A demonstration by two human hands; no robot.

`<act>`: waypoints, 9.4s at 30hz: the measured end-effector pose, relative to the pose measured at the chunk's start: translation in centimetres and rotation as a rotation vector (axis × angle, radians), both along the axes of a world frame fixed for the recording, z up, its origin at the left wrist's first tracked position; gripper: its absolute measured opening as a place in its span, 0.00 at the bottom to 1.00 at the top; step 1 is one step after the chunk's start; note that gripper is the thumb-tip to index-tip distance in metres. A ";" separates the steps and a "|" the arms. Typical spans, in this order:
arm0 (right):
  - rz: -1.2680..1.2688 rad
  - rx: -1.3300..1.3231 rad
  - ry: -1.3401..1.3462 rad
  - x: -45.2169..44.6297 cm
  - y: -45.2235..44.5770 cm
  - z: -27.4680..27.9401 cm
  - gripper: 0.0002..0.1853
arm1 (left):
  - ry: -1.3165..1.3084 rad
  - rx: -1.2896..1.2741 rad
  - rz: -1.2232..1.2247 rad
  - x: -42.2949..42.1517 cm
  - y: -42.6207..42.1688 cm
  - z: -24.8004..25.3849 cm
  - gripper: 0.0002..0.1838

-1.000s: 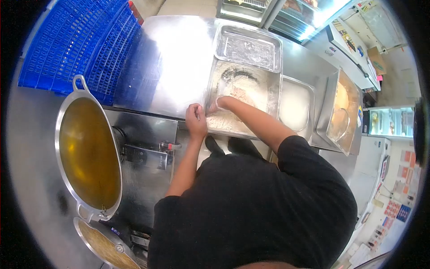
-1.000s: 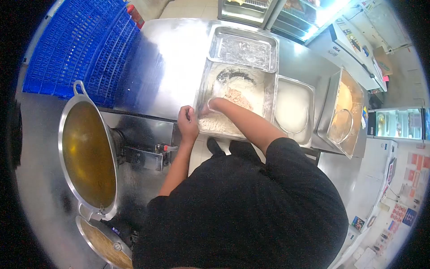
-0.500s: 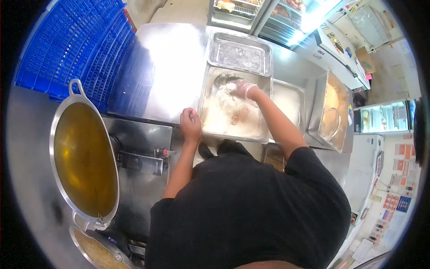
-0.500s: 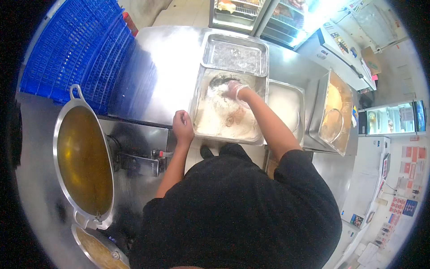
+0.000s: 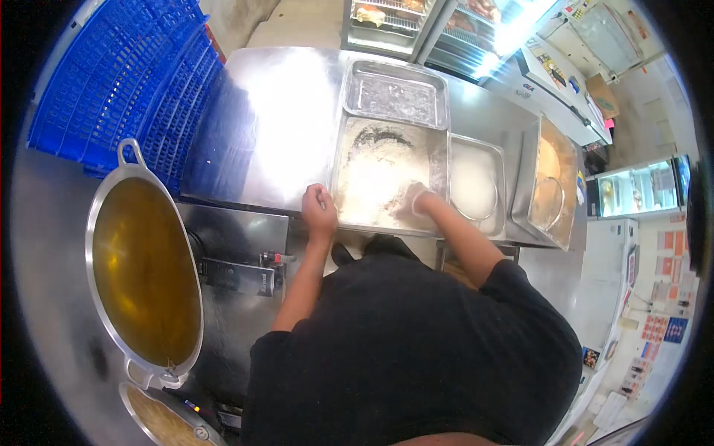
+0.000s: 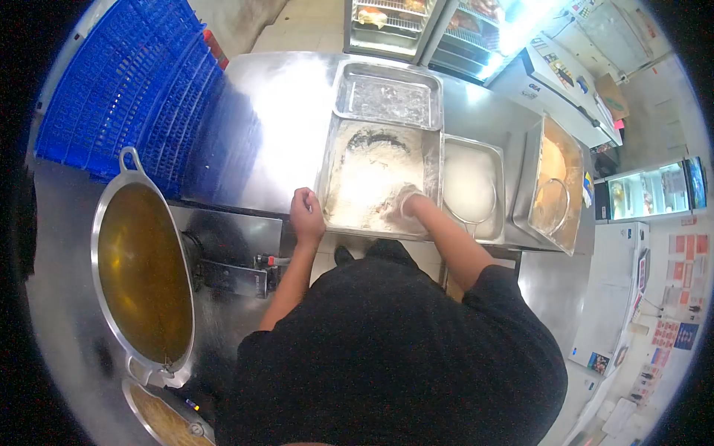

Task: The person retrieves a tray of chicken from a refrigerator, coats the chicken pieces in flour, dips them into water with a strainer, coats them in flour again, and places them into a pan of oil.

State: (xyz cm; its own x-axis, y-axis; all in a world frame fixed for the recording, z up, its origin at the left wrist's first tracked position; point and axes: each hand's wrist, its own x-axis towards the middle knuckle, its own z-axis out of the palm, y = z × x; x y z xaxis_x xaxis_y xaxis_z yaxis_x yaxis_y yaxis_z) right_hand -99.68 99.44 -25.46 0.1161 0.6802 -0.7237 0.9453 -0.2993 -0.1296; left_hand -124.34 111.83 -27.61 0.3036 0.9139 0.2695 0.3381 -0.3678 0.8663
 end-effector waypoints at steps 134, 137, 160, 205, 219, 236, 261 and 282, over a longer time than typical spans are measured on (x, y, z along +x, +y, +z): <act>-0.158 0.072 0.231 4.9 -0.8 -15.2 0.42 | 0.058 -0.167 -0.049 -0.5 -0.2 0.0 0.08; -0.258 -0.018 0.252 -4.5 1.9 -2.4 0.48 | 0.053 -0.111 -0.017 -0.4 -0.4 -0.4 0.08; -0.522 0.705 0.093 7.8 10.5 -13.2 0.36 | -0.009 -0.121 -0.027 -0.6 -0.6 0.4 0.08; -0.432 0.338 0.149 -4.4 2.7 -7.5 0.56 | -0.004 -0.086 -0.036 -0.2 0.0 -1.5 0.07; -0.632 0.387 0.349 1.7 3.9 3.0 0.44 | -0.067 -0.184 -0.069 -0.2 -0.4 -1.2 0.09; -0.273 0.020 0.259 -7.1 6.4 -6.8 0.45 | -0.012 -0.185 -0.112 -0.3 -0.1 -1.1 0.07; -0.616 0.365 0.333 -2.0 3.5 -6.0 0.45 | -0.120 -0.120 -0.055 -0.3 -0.5 -0.9 0.05; -0.313 0.403 0.055 7.5 14.5 -9.0 0.35 | -0.005 -0.138 -0.045 -0.2 -0.1 -0.9 0.06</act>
